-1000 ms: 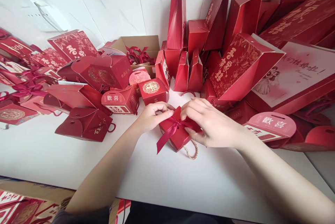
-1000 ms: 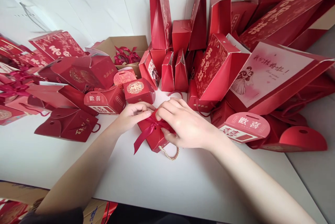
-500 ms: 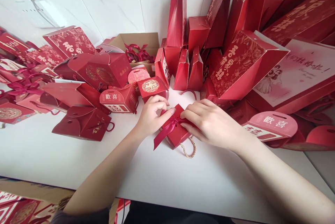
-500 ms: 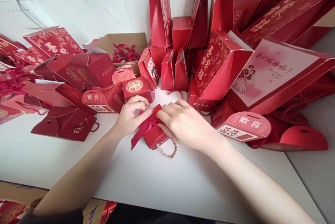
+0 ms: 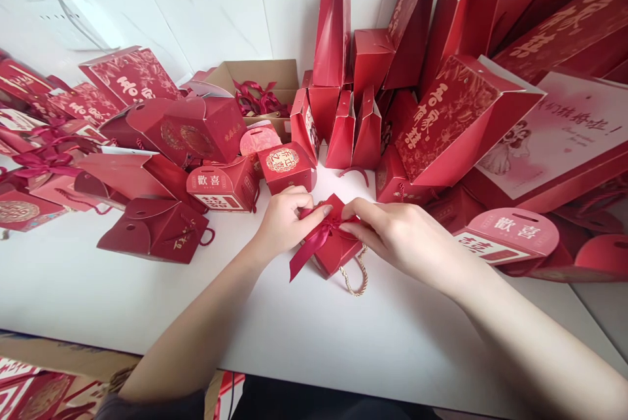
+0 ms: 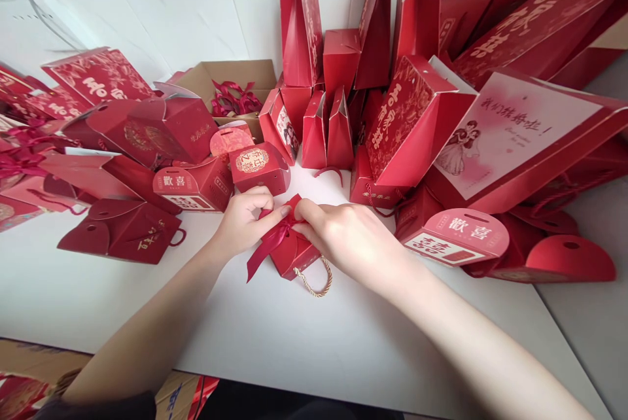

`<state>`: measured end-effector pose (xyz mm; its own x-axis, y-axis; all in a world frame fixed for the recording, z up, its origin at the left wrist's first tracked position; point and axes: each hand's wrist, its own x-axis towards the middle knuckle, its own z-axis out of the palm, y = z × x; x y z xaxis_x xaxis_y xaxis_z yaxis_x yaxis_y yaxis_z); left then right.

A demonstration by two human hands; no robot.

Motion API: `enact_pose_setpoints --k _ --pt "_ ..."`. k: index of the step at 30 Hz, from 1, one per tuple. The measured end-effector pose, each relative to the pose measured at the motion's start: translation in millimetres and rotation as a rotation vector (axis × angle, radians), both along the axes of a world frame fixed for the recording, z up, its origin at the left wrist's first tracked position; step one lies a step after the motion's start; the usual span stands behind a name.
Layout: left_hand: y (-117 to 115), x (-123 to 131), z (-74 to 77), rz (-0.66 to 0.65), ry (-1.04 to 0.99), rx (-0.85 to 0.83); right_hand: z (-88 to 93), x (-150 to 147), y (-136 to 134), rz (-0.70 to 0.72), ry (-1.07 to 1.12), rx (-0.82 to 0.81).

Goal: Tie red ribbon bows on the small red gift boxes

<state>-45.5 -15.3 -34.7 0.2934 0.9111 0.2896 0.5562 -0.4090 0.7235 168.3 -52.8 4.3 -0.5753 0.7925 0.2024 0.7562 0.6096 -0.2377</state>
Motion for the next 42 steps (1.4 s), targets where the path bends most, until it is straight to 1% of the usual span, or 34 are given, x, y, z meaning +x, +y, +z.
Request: enact_pose_setpoints --k 5,7,10,12,14,17,21,25,27,30,35,40,42 --pt "-0.4 0.7 0.9 0.001 -0.027 -0.034 3.1 -0.1 0.8 -0.131 0.060 -0.191" --pt "-0.4 0.8 1.0 -0.002 -0.044 -0.056 6.0 -1.7 1.2 -0.164 0.117 -0.292" --pt "0.0 0.7 0.6 -0.002 -0.085 -0.102 9.7 -3.7 1.5 -0.156 0.233 -0.500" --pt "0.5 0.4 0.3 -0.008 -0.134 -0.152 10.2 -4.1 2.2 -0.140 0.292 -0.601" --pt "1.4 0.1 0.1 -0.013 -0.186 -0.214 9.6 -4.0 3.3 -0.137 0.307 -0.611" --pt "3.0 -0.5 0.3 -0.018 -0.216 -0.271 8.2 -3.7 5.2 -0.162 0.250 -0.519" --pt "4.2 -1.4 0.3 -0.046 -0.195 -0.286 6.4 -3.5 6.3 -0.203 0.166 -0.424" --pt "4.5 -3.1 0.1 -0.055 -0.195 -0.301 4.6 -2.6 7.6 -0.199 0.152 -0.405" --pt "4.8 -4.6 0.9 -0.066 -0.189 -0.315 5.2 -0.8 8.9 -0.208 0.156 -0.427" --pt "4.7 -6.2 3.4 -0.088 -0.147 -0.311 9.3 6.3 11.6 -0.219 0.132 -0.517" --pt "0.8 -5.2 8.1 -0.111 -0.052 -0.262 17.3 26.0 15.9 -0.189 0.017 -0.654" --pt "-1.4 -4.6 10.1 -0.130 -0.024 -0.293 18.2 38.5 17.4 -0.120 -0.112 -0.714" --pt "-1.2 -5.0 10.3 -0.136 -0.018 -0.303 17.9 42.6 17.8 -0.100 -0.146 -0.709"
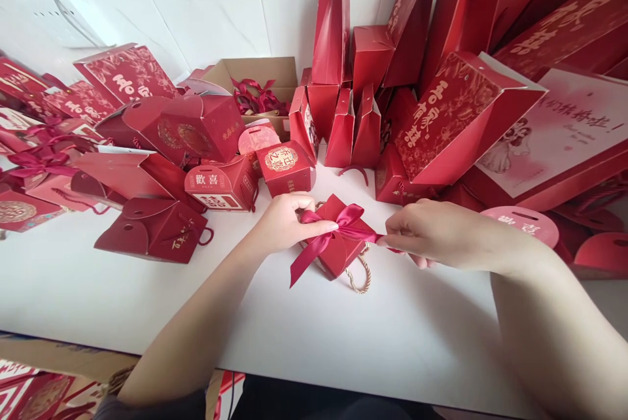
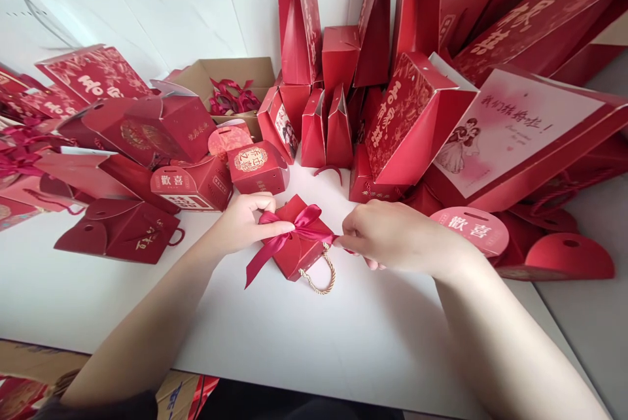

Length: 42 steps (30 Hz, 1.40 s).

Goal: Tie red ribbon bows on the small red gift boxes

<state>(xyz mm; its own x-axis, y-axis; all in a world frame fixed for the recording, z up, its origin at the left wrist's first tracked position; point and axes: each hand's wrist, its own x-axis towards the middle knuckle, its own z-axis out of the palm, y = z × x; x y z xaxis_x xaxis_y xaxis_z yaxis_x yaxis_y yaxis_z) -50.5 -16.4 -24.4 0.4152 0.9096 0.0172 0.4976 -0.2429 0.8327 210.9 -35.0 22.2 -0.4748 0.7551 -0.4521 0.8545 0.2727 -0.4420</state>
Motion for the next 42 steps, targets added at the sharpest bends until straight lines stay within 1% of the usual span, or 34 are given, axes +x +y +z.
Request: enact_pose_setpoints --k 2,4,6,8,11,13,16,19,24,26,28,29,30,31,32,33,35,36,38,40,42 --pt "0.2 -0.4 0.1 -0.002 0.004 -0.005 0.3 4.3 0.8 -0.005 0.011 0.057" --pt "0.2 -0.6 0.1 -0.003 0.006 -0.013 1.0 7.0 2.3 -0.058 0.093 0.135" --pt "0.0 -0.7 0.0 -0.006 0.004 -0.009 0.7 5.6 4.6 -0.148 0.235 0.179" --pt "-0.2 -0.9 0.0 -0.011 0.002 0.006 -2.6 -0.5 7.8 -0.231 0.387 0.188" --pt "-0.9 -1.0 0.8 -0.031 -0.008 0.007 -14.7 -14.7 13.5 -0.279 0.595 0.181" --pt "-1.8 -1.1 2.1 -0.058 -0.012 -0.007 -24.5 -23.7 16.5 -0.260 0.662 0.147" --pt "-2.9 -1.1 4.5 -0.101 0.008 -0.025 -33.6 -31.8 17.9 -0.212 0.730 0.032" --pt "-2.9 -1.1 5.3 -0.126 0.021 -0.044 -33.1 -32.8 16.4 -0.155 0.761 -0.019" --pt "-2.2 -0.3 6.7 -0.140 -0.011 -0.065 -28.3 -29.5 15.3 -0.066 0.719 -0.074" --pt "-3.5 -1.6 11.4 -0.073 -0.052 -0.032 -27.9 -28.3 16.1 -0.084 0.712 -0.084" --pt "-6.0 -5.8 19.4 0.055 -0.036 0.044 -27.0 -27.2 17.0 -0.102 0.704 -0.076" --pt "-7.5 -9.2 24.2 0.117 0.021 0.074 -26.1 -26.6 17.4 -0.093 0.700 -0.079" --pt "-9.0 -13.2 29.1 0.153 0.113 0.082 -24.9 -26.2 17.6 -0.073 0.698 -0.089" --pt "-10.2 -17.7 33.7 0.160 0.225 0.060 -23.5 -25.9 17.8 -0.053 0.696 -0.102" --pt "-11.2 -22.2 37.8 0.147 0.335 0.001 -22.1 -25.8 17.8 -0.040 0.692 -0.116" --pt "-11.8 -26.2 41.2 0.093 0.428 -0.089 -20.8 -25.8 17.7 -0.034 0.684 -0.127" --pt "-12.2 -31.4 45.3 -0.075 0.533 -0.277 -18.9 -26.4 17.3 -0.045 0.662 -0.132" --pt "-12.2 -32.3 46.3 -0.175 0.536 -0.354 -18.5 -26.7 17.1 -0.056 0.649 -0.127" --pt "-11.9 -31.0 47.1 -0.333 0.473 -0.443 -18.3 -27.3 16.6 -0.074 0.627 -0.118" --pt "-11.4 -27.7 47.0 -0.407 0.385 -0.474 -18.7 -27.6 16.3 -0.083 0.622 -0.116" --pt "-10.6 -25.0 46.5 -0.421 0.326 -0.480 -19.0 -27.5 15.8 -0.081 0.637 -0.117"
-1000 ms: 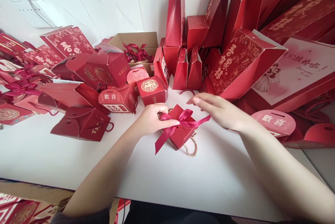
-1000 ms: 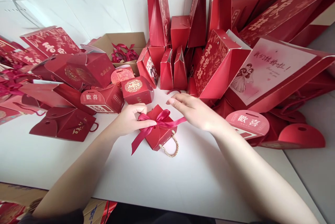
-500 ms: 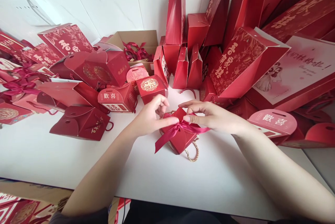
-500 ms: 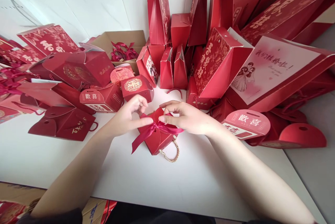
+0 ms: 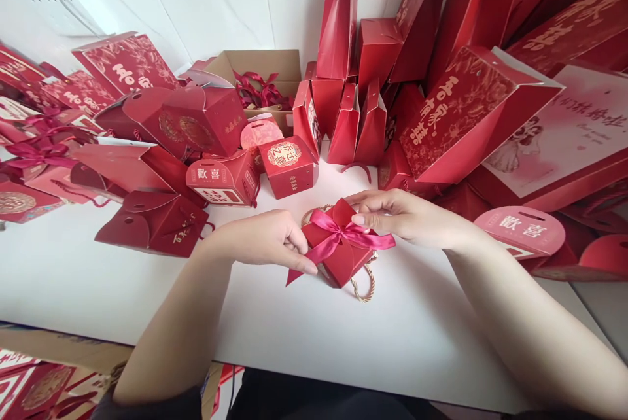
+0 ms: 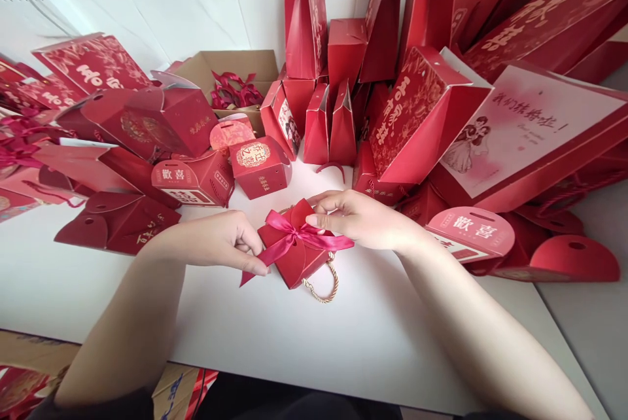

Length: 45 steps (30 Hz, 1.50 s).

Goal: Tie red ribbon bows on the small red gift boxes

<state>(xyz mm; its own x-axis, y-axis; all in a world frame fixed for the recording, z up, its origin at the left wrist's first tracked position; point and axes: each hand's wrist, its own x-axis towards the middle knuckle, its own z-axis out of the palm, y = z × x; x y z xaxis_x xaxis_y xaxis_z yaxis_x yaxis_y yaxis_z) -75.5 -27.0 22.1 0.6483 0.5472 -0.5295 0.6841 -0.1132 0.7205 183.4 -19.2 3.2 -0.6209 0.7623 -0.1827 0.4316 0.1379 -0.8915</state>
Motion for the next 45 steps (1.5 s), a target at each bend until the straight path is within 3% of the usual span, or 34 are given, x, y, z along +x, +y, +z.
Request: enact_pose_setpoints --k 14,20,23,27,33,41,45 --pt "3.5 2.9 -6.5 -0.052 -0.053 -0.010 1.3 2.9 -1.8 -0.031 -0.074 0.046" --pt "2.8 -3.4 -7.2 -0.053 0.034 0.011 -1.6 1.9 -1.2 -0.071 0.006 0.032" --pt "5.6 -10.3 -13.0 -0.055 0.142 0.076 -0.4 7.2 -1.3 -0.160 0.053 0.050" --pt "11.3 -14.0 -22.2 0.024 0.259 0.264 9.6 21.2 -3.9 -0.191 -0.183 0.148" --pt "16.9 -9.5 -33.8 0.025 -0.175 0.283 21.5 35.3 -8.5 0.072 -0.402 0.096" --pt "22.2 11.1 -78.0 -0.141 -0.544 -0.029 13.7 22.6 -10.0 0.189 -0.256 0.169" --pt "18.5 15.9 -70.7 -0.089 -0.535 0.067 20.3 24.5 -14.5 0.161 -0.267 0.205"
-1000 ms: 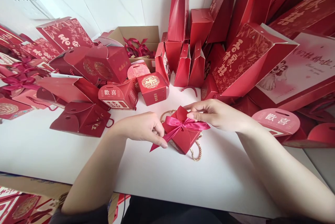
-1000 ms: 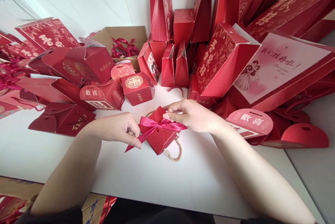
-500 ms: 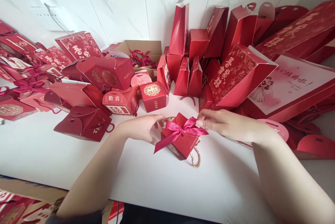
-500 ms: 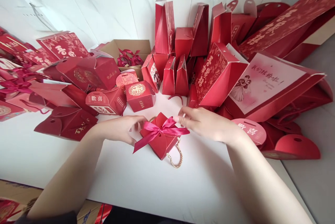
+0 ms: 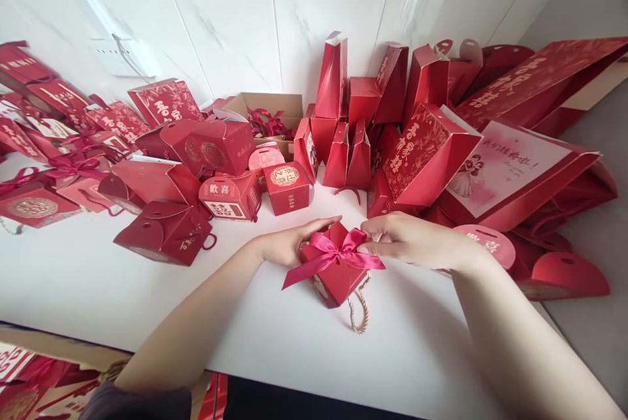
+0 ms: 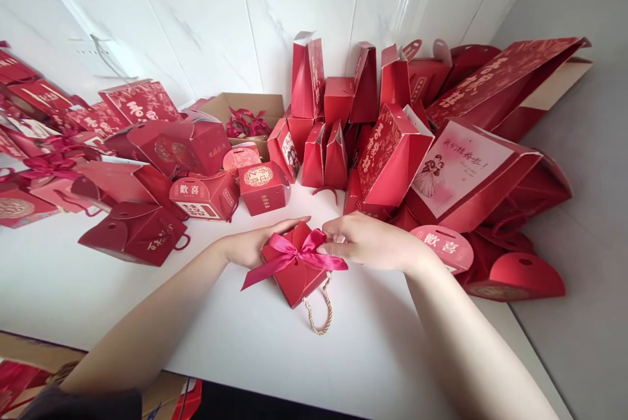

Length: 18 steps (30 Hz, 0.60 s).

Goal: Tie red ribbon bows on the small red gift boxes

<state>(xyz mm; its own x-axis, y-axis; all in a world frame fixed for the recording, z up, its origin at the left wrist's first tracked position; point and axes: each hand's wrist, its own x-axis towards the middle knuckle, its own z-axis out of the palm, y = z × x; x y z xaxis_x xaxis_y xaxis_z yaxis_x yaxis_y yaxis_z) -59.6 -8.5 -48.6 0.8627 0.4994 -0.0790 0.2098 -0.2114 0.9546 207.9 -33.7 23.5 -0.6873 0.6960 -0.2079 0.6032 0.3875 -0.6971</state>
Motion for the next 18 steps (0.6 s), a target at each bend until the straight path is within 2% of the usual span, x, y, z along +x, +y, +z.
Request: enact_pose_setpoints --k 4,8,13,18 --pt "-5.8 -0.7 21.6 0.157 -0.082 0.187 14.3 7.1 -5.6 -0.151 0.116 -0.009" --pt "-7.7 -4.7 29.8 0.340 -0.131 0.419 19.2 7.9 -6.7 -0.226 0.266 -0.006" --pt "-5.1 -8.9 24.3 0.574 -0.127 0.634 5.8 6.5 2.3 -0.295 0.452 0.039" --pt "4.2 -11.3 10.8 0.665 -0.271 0.679 -15.6 -1.1 14.2 -0.330 0.552 0.067"
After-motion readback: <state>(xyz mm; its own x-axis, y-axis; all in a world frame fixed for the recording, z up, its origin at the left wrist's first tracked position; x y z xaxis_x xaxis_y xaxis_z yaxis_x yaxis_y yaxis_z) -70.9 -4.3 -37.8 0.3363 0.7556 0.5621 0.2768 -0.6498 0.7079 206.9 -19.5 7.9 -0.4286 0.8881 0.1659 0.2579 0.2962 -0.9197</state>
